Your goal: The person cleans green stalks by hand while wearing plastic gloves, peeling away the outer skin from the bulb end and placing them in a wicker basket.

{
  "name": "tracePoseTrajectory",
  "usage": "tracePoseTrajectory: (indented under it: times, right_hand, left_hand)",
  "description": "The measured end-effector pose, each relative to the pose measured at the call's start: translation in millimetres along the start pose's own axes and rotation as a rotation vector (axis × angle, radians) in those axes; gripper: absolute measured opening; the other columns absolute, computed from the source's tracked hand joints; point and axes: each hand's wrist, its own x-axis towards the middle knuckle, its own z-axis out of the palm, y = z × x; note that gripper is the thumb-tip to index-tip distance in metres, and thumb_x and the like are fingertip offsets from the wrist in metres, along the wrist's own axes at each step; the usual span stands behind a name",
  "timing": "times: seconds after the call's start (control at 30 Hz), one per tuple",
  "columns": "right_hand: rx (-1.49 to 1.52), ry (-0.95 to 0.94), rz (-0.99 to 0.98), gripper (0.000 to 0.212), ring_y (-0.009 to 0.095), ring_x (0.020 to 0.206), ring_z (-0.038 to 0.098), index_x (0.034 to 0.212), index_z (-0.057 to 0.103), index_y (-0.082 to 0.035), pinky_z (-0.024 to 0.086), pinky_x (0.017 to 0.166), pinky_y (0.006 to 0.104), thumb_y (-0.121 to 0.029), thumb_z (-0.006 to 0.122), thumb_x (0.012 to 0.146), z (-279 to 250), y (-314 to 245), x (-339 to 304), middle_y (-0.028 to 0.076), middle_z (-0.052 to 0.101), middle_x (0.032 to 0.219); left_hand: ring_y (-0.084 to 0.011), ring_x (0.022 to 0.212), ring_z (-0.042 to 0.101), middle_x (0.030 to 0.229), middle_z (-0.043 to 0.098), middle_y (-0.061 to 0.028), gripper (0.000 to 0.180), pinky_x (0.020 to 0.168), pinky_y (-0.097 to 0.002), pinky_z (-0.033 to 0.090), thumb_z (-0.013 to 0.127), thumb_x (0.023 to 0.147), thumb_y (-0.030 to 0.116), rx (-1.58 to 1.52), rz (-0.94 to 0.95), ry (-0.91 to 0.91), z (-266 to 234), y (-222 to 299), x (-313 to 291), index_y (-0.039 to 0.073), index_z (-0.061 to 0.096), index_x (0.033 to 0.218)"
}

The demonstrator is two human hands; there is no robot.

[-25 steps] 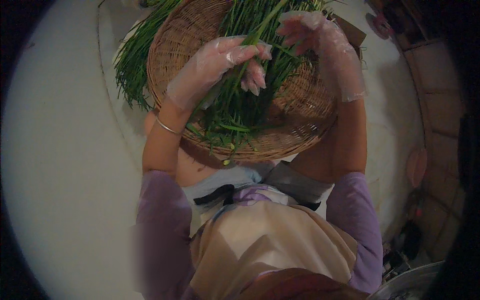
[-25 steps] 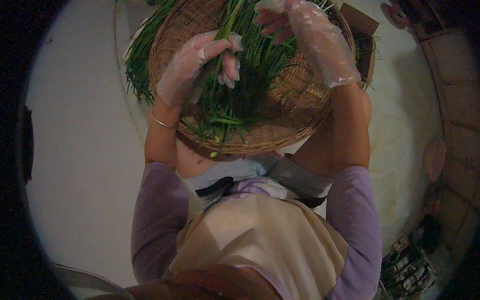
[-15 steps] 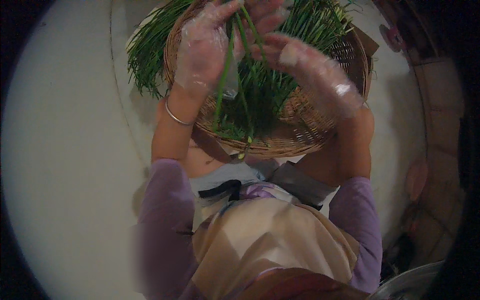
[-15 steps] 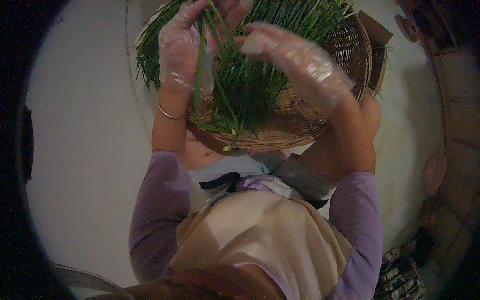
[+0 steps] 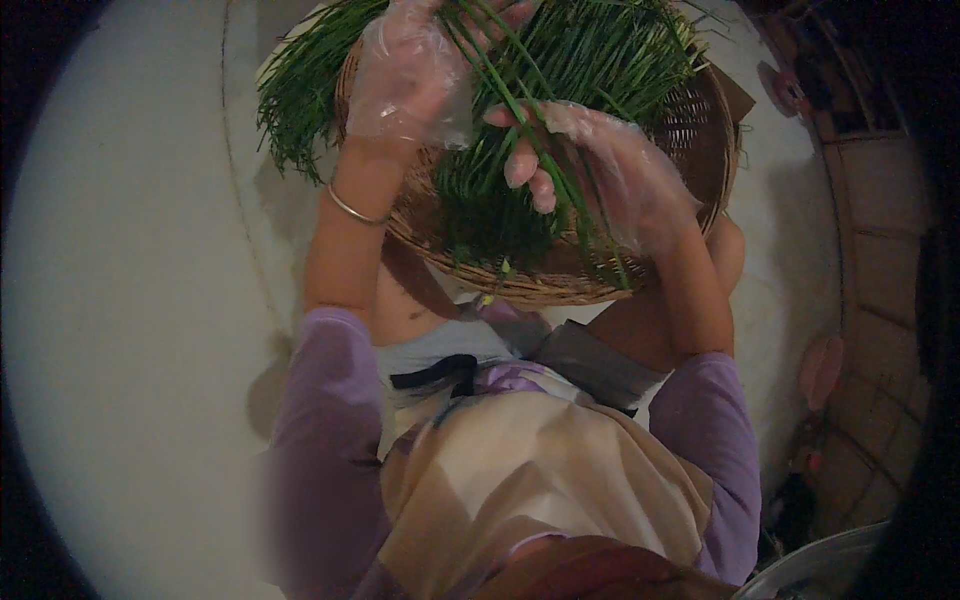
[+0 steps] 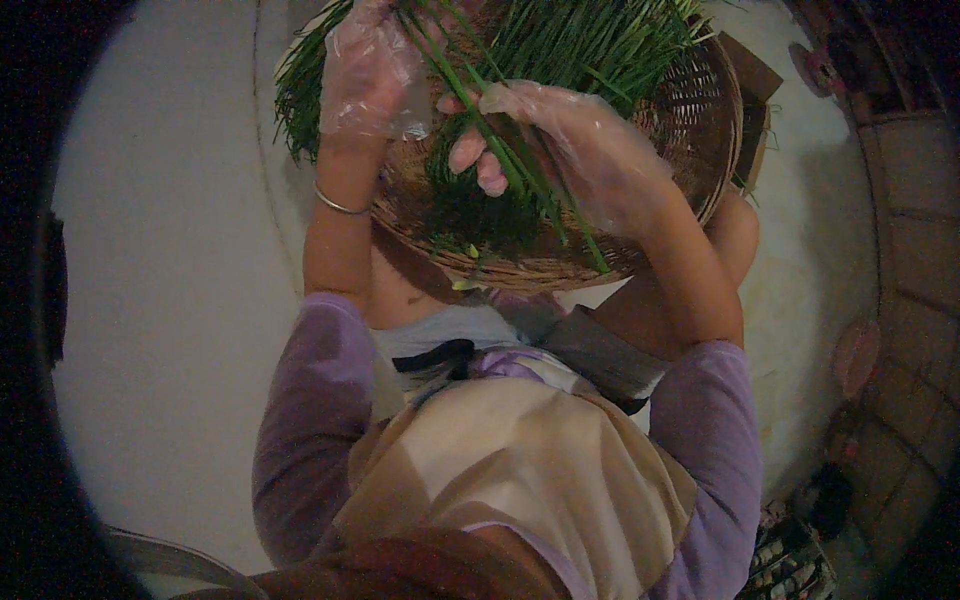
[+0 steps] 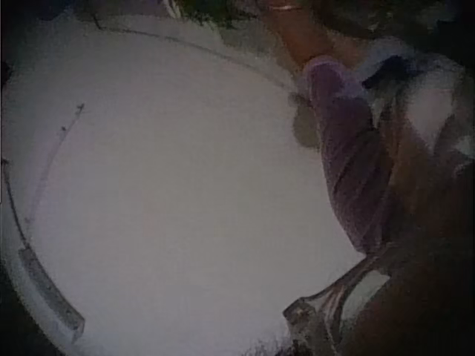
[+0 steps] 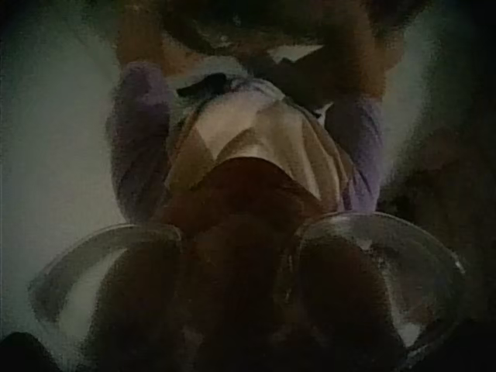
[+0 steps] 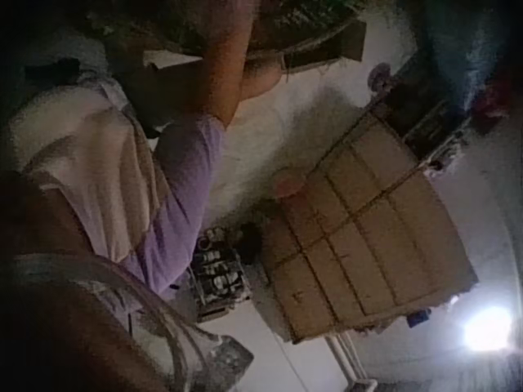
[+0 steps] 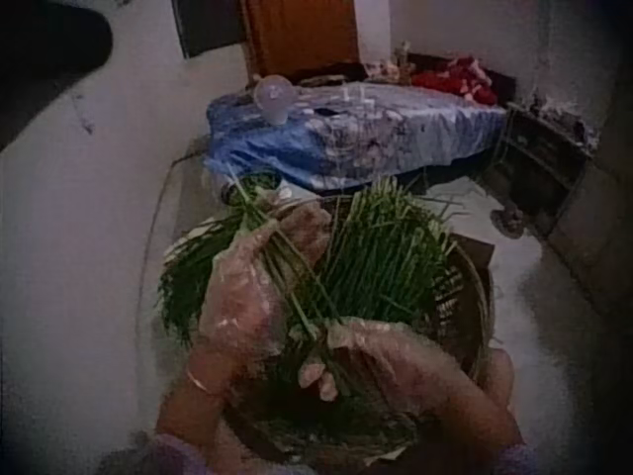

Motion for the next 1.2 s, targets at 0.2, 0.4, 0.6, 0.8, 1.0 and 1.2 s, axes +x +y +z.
tracePoseTrajectory:
  times: [0.2,0.4,0.6,0.8,1.0,1.2]
  right_hand:
    - [-0.072,0.064,-0.041,0.055,0.011,0.064,0.049,0.124,0.056,0.006,0.04,0.059,0.022,-0.04,0.051,0.094,-8,8,5,0.004,0.058,0.082]
    - [-0.057,0.089,-0.073,0.046,0.011,0.065,0.051,0.116,0.059,0.005,0.041,0.057,0.0231,-0.034,0.055,0.091,-9,4,4,0.006,0.06,0.081]
    - [-0.054,0.142,0.024,0.052,0.013,0.066,0.057,0.122,0.056,0.005,0.046,0.059,0.0234,-0.032,0.061,0.085,-17,-1,1,0.012,0.067,0.089]
    - [-0.009,-0.021,0.026,0.069,0.014,0.065,0.061,0.136,0.044,0.007,0.049,0.06,0.0236,-0.032,0.064,0.082,-21,-3,0,0.016,0.069,0.094]
    - [-0.219,-0.063,-0.117,0.045,0.018,0.074,0.068,0.128,0.05,0.006,0.055,0.069,0.0273,-0.025,0.05,0.095,-29,-3,-4,0.02,0.069,0.104]
    - [-0.075,0.134,-0.114,0.049,0.013,0.063,0.059,0.117,0.06,0.006,0.049,0.062,0.0231,-0.036,0.051,0.095,-21,0,-1,0.012,0.069,0.086]
  left_hand:
    - [-0.0294,0.118,0.058,0.131,0.056,-0.0198,0.049,0.103,-0.0427,0.049,0.038,0.105,0.03,0.205,-0.114,-0.034,3,-4,5,-0.006,0.042,0.138]
    - [-0.0241,0.101,0.068,0.13,0.06,-0.013,0.042,0.09,-0.0342,0.053,0.051,0.095,0.018,0.821,0.461,-0.64,-38,-42,-11,0.005,0.052,0.136]
    - [-0.0273,0.113,0.061,0.129,0.059,-0.0183,0.046,0.098,-0.0398,0.051,0.041,0.103,0.027,0.433,-0.413,-0.175,31,6,-19,-0.001,0.044,0.138]
    - [-0.029,0.116,0.058,0.124,0.061,-0.0194,0.044,0.096,-0.0411,0.052,0.042,0.104,0.028,0.082,-0.376,0.036,11,-1,-14,-0.001,0.045,0.137]
    - [-0.0302,0.118,0.057,0.124,0.06,-0.0189,0.05,0.095,-0.0466,0.052,0.044,0.103,0.034,0.299,-0.286,0.006,11,-7,-13,-0.001,0.044,0.138]
    - [-0.032,0.1,0.068,0.128,0.062,-0.0103,0.054,0.081,-0.0346,0.057,0.049,0.09,-0.004,1.109,0.236,-0.595,-12,-31,-23,0.016,0.045,0.14]
